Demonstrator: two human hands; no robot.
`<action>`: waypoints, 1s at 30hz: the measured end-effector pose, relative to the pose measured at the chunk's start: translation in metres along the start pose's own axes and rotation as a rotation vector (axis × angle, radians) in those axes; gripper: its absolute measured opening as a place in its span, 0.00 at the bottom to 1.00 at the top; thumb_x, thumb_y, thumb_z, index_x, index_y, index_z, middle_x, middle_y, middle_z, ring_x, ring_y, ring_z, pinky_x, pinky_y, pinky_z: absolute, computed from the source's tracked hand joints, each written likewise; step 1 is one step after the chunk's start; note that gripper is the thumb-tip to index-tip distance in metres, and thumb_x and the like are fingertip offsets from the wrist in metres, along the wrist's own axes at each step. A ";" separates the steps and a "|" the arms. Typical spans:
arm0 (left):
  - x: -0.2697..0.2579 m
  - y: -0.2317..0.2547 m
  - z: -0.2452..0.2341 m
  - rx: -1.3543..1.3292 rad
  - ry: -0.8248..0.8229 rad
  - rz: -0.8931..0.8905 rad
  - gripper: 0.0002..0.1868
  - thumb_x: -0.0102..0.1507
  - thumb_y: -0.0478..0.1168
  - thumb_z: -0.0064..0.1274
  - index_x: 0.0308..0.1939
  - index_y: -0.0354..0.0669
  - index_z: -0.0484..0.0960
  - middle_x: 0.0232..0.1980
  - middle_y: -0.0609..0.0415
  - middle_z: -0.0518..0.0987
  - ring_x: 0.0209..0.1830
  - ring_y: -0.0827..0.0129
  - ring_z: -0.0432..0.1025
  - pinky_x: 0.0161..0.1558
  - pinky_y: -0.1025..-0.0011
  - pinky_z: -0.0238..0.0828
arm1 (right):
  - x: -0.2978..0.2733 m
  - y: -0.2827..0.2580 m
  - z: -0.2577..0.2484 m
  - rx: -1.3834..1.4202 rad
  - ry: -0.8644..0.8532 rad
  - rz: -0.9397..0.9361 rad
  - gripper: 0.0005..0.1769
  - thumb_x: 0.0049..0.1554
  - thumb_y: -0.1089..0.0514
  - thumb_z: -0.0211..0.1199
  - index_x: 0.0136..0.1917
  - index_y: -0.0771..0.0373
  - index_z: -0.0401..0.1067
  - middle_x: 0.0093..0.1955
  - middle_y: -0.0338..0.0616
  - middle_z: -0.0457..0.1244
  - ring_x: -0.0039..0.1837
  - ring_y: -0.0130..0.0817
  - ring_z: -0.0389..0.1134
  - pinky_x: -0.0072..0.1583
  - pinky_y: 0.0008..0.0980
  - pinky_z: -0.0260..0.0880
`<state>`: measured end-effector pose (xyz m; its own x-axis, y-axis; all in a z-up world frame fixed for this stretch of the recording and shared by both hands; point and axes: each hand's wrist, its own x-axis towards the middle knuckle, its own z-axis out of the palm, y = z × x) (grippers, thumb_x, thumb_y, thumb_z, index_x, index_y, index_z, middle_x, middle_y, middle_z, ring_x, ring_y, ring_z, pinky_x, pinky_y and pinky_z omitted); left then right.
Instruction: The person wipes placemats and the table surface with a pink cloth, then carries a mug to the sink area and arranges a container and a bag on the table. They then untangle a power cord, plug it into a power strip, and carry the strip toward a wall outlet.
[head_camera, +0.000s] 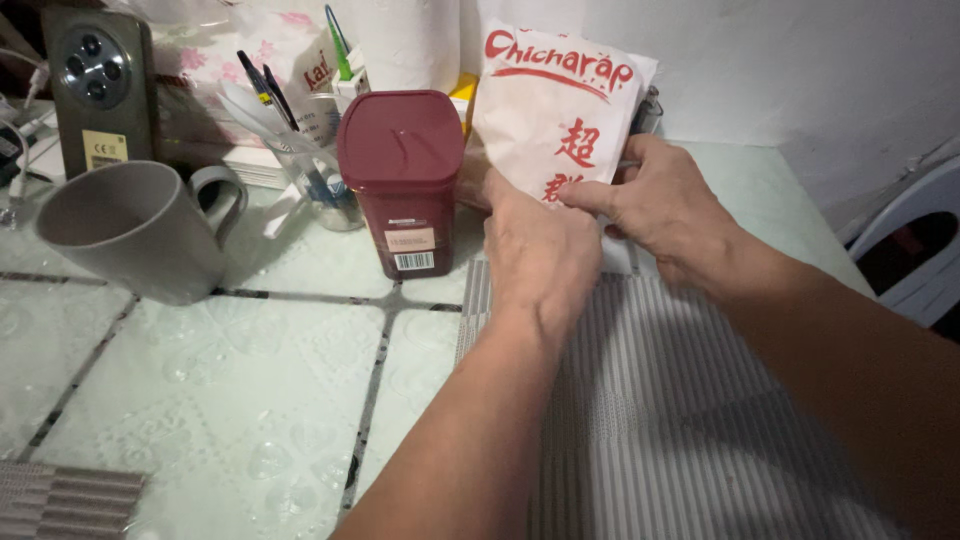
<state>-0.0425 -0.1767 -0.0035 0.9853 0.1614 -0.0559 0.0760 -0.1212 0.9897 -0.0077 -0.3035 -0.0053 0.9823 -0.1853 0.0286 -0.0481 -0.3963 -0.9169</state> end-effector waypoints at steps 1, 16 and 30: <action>-0.002 -0.001 -0.001 0.000 -0.002 -0.002 0.34 0.57 0.35 0.50 0.66 0.35 0.59 0.55 0.30 0.79 0.58 0.40 0.75 0.60 0.55 0.69 | -0.003 0.001 0.001 -0.002 0.005 0.010 0.33 0.47 0.62 0.72 0.63 0.76 0.66 0.58 0.57 0.69 0.56 0.41 0.75 0.55 0.35 0.78; -0.048 0.000 -0.031 0.202 0.032 0.166 0.31 0.59 0.36 0.51 0.67 0.33 0.66 0.53 0.31 0.77 0.56 0.39 0.72 0.56 0.53 0.68 | -0.054 -0.010 -0.002 -0.107 0.200 0.073 0.49 0.46 0.49 0.74 0.72 0.75 0.59 0.64 0.65 0.62 0.62 0.48 0.70 0.56 0.41 0.75; -0.060 0.012 -0.159 0.182 0.316 0.384 0.14 0.64 0.37 0.50 0.51 0.37 0.82 0.47 0.40 0.84 0.47 0.52 0.80 0.50 0.59 0.75 | -0.131 -0.091 0.070 -0.346 0.256 -0.335 0.18 0.54 0.52 0.68 0.53 0.66 0.77 0.47 0.47 0.72 0.47 0.35 0.74 0.50 0.36 0.75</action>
<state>-0.1250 -0.0324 0.0323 0.8552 0.3560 0.3766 -0.2286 -0.3931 0.8907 -0.1190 -0.1805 0.0464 0.8804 -0.1940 0.4328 0.1609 -0.7362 -0.6573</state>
